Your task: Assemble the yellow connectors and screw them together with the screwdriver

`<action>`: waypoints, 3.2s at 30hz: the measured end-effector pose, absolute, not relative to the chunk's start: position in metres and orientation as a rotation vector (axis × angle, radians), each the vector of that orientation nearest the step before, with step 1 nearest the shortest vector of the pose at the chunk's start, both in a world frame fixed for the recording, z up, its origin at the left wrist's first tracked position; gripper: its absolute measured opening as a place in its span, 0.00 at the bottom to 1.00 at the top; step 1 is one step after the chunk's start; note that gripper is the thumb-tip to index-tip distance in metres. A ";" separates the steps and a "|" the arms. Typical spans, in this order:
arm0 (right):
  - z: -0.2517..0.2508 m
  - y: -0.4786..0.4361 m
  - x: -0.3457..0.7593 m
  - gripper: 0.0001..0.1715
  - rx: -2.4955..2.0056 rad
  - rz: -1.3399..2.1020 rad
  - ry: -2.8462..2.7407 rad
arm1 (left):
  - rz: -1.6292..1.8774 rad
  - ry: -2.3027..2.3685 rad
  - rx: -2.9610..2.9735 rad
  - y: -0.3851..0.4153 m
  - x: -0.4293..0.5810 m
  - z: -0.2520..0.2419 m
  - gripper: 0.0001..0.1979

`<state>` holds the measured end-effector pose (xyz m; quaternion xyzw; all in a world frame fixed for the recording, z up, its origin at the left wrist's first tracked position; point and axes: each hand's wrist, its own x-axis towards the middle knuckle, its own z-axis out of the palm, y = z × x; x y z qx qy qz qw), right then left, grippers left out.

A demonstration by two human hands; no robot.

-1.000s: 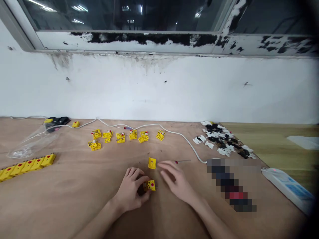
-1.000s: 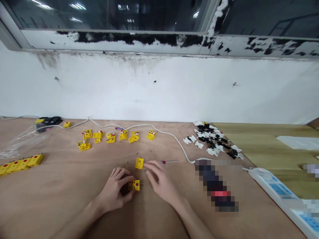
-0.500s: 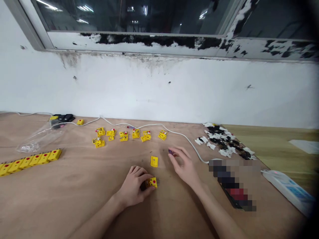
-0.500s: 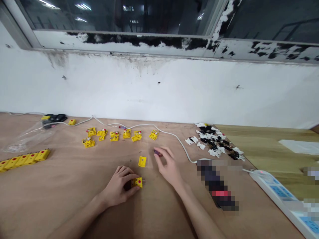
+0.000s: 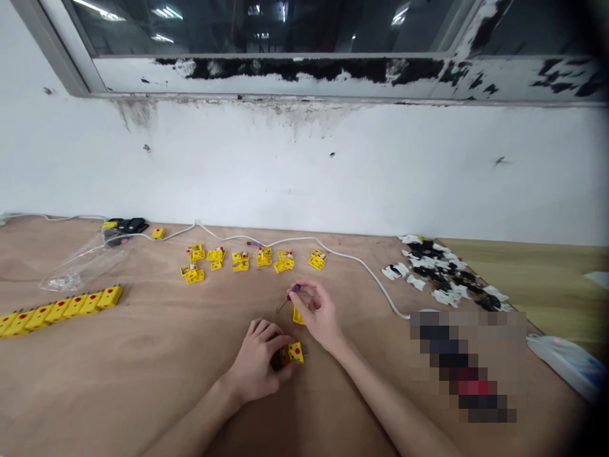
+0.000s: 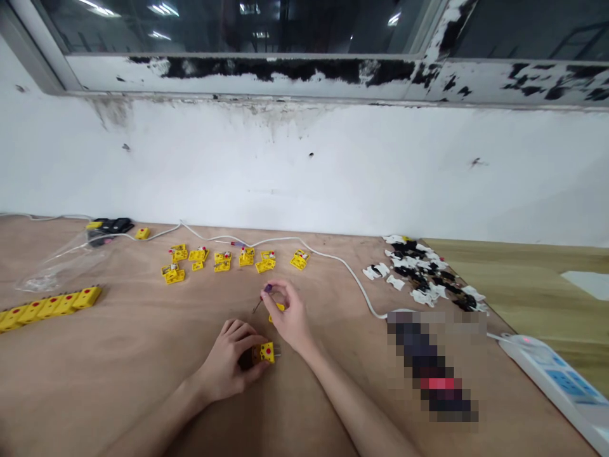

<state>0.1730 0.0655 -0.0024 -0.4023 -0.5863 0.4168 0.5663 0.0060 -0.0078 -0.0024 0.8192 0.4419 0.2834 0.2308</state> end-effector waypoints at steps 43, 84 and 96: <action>0.041 0.039 0.172 0.12 -0.866 1.011 -1.402 | 1.284 1.396 1.990 0.010 -0.011 -0.020 0.07; 0.061 0.037 0.213 0.13 -0.845 0.821 -1.910 | 0.846 1.245 2.302 -0.004 0.002 -0.005 0.13; 0.059 0.032 0.201 0.19 -0.789 0.864 -1.952 | 0.842 1.259 2.320 -0.003 0.001 -0.008 0.13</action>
